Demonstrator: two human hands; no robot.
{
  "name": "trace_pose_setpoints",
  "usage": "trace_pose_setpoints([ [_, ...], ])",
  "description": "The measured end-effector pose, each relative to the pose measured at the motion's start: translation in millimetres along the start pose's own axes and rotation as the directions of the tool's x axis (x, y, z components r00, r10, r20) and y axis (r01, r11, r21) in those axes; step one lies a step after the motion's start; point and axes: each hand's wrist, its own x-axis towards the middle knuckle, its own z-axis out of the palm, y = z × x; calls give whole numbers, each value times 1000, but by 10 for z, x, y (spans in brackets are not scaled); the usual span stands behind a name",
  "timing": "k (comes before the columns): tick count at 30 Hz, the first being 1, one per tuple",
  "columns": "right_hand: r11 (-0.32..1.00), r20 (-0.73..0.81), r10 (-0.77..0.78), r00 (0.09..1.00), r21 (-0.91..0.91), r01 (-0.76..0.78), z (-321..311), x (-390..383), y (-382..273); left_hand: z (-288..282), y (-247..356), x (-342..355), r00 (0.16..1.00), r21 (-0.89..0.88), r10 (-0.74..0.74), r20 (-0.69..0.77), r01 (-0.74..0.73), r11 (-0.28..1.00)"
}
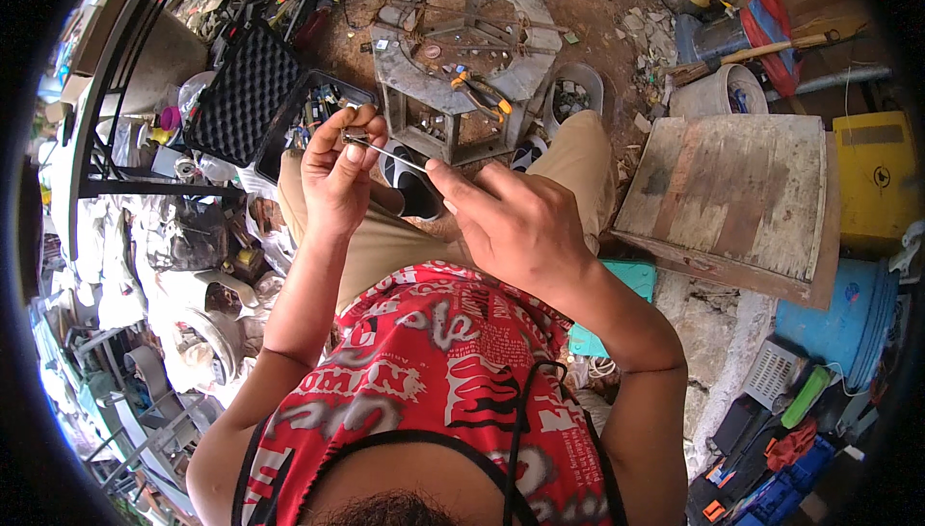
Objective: The person uses a small screwdriver and pliers to manipulate and disassemble components on a green circuit board while sitting in a cluttered workspace.
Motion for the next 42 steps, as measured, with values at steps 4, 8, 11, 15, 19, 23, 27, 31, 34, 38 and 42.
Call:
trace_pose_setpoints([
  [4,994,-30,-53,998,-95,50,50,-37,8,68,-17,-42,999,-20,9,-49,-10,1000],
  [8,996,-28,-28,999,-82,26,96,-73,-2,94,-54,-70,996,20,41,-80,-40,999],
  [11,1000,13,6,1000,-8,-5,75,-70,11,50,-58,-82,999,50,31,-32,-30,998],
  [15,997,88,45,995,61,-51,-59,19,9,-119,-74,-63,994,138,68,88,-79,987],
  [19,989,83,86,993,114,-96,-6,0,-37,-48,-13,-38,996,180,64,54,-73,981],
  [23,992,37,85,996,87,-88,57,-8,-43,50,12,-48,998,122,26,-50,-20,992],
  [27,997,17,68,998,39,-69,98,-14,-75,1,-64,-74,995,80,86,-46,-82,993],
  [31,997,-38,69,997,-42,-71,178,-61,-142,49,-99,-68,989,91,116,-91,-108,990],
  [34,991,-88,33,996,-127,-44,265,-94,-173,83,-82,-67,986,83,133,-101,-125,989],
  [38,998,-30,63,998,-12,-63,216,-90,-88,103,-2,-63,995,102,54,-85,-45,994],
  [42,999,7,48,999,-1,-48,113,-50,-34,154,6,-85,996,75,7,-91,0,997],
])
